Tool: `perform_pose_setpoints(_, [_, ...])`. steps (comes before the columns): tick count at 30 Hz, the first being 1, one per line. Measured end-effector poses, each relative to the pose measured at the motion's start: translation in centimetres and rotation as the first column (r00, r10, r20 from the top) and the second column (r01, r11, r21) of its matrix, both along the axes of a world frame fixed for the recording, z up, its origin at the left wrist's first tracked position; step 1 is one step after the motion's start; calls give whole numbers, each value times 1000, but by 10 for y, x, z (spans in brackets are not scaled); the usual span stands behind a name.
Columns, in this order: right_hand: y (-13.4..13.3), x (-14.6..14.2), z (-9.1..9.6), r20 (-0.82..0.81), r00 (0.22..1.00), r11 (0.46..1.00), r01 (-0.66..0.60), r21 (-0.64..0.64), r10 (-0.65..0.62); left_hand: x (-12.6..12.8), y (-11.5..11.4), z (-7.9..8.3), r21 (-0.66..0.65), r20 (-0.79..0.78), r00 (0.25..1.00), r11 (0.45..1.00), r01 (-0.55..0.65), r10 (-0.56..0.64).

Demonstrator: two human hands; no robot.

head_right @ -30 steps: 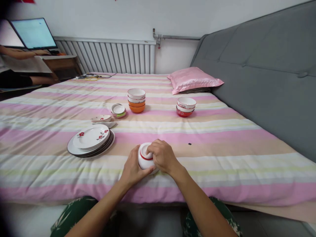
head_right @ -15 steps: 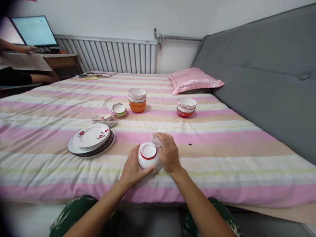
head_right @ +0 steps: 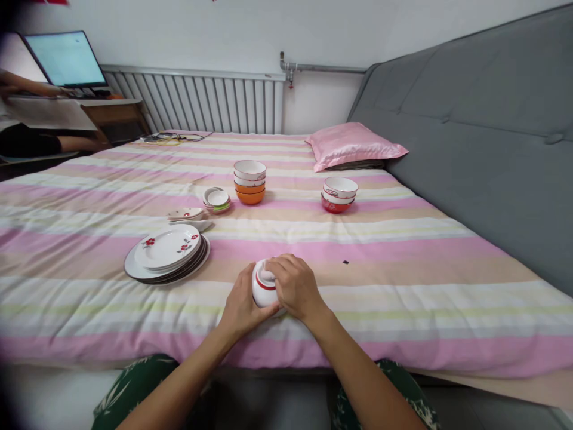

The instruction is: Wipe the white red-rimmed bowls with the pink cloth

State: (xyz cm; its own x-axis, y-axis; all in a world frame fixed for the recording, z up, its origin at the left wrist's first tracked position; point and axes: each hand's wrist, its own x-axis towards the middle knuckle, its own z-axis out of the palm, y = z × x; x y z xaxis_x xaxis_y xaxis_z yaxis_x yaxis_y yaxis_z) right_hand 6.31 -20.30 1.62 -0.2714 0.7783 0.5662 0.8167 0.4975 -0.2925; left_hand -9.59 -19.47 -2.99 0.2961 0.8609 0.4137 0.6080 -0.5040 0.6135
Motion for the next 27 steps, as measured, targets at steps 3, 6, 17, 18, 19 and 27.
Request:
perform_pose_setpoints(3, [-3,0,3,25,1000,1000,6,-27,-5,1,0,0,0,-11,1000,1000,-13,13])
perform_pose_setpoints(6, [-6,0,7,47,999,999,7,-51,-5,1,0,1,-14,-25,999,1000,-20,20])
perform_pose_setpoints(17, [-9,2,13,-51,998,994,-26,-108,21,0,-1,-3,-19,-26,1000,1000,-13,12])
perform_pose_setpoints(18, [-10,2,13,-71,997,993,-34,-110,26,-1,-1,-3,-19,-27,1000,1000,-11,11])
perform_pose_setpoints(19, [-10,3,13,-91,995,993,-43,-109,33,-1,-1,-2,-19,-27,1000,1000,-11,10])
perform_pose_setpoints(27, [-11,7,7,-280,957,993,-102,-64,80,-1,-1,-1,-11,-35,999,1000,-9,8])
